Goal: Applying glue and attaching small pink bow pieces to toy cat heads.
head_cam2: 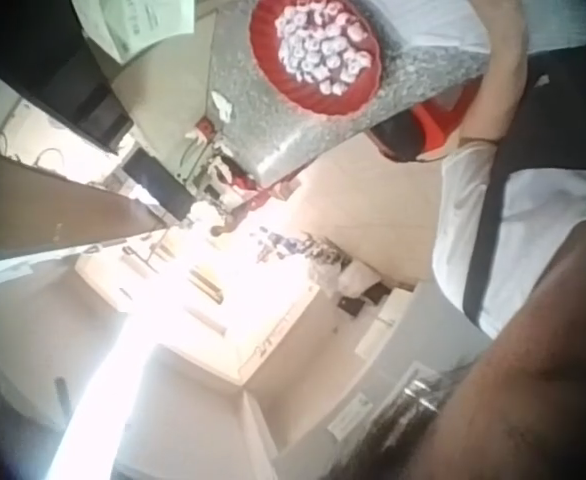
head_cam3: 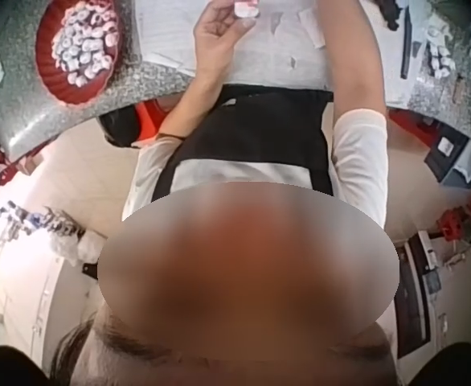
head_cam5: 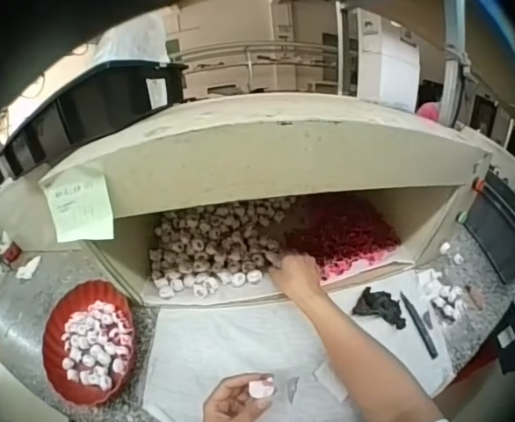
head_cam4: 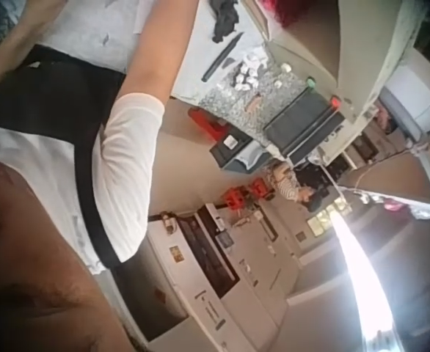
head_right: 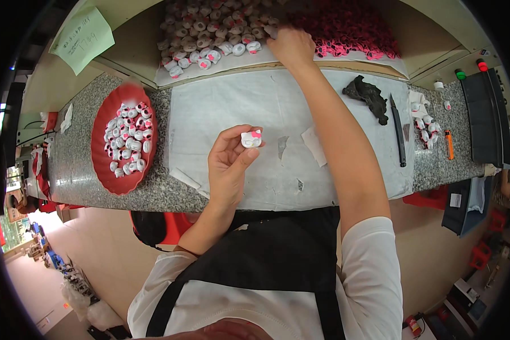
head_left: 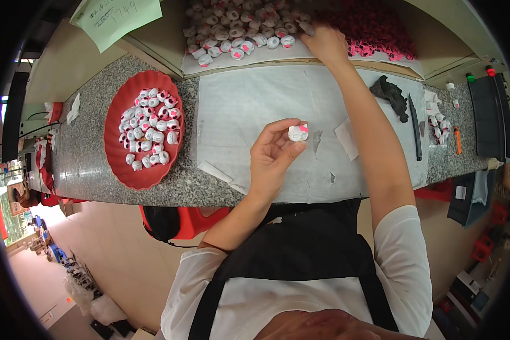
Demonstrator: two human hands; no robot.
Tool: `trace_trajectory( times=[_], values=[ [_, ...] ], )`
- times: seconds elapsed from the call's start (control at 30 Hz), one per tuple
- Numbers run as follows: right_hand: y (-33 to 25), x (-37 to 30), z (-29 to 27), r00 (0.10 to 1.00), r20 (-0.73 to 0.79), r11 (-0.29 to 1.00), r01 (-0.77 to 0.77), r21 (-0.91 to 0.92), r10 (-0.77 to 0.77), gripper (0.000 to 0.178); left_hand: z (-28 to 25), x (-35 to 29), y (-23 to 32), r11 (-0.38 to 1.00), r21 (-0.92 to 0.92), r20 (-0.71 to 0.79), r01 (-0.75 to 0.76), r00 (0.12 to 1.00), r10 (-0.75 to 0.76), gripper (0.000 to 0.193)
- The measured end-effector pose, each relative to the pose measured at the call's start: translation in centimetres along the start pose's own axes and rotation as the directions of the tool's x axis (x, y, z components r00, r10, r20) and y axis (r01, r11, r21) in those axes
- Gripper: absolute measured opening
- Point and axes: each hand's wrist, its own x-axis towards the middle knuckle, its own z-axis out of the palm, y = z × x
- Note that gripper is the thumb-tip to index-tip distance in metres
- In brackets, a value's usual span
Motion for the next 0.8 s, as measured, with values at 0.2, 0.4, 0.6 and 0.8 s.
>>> trace_trajectory(
  times=[0.2,0.4,0.6,0.8],
  values=[
    [0.3,-1.9,-4.3,0.993,0.1,0.898,-0.103,0.428,0.066,0.025,-0.2,0.1,0.3,0.997,-0.071,0.012,0.004,1.0,-0.003,0.032],
    [-1.3,-11.3,-10.6,0.976,0.202,0.587,-0.211,0.782,0.082,0.009,0.0,0.1,0.4,0.998,-0.062,0.019,0.003,1.0,-0.002,0.034],
    [-1.3,-17.2,-10.5,0.935,0.353,0.342,-0.343,0.875,0.035,0.007,0.3,0.2,-0.3,0.992,0.113,0.094,-0.056,0.995,0.045,0.033],
    [-1.3,-18.3,-9.7,0.938,0.333,0.342,-0.282,0.896,-0.099,0.008,0.5,0.0,-1.0,0.919,0.353,0.127,-0.178,0.982,0.142,0.03]
  ],
)
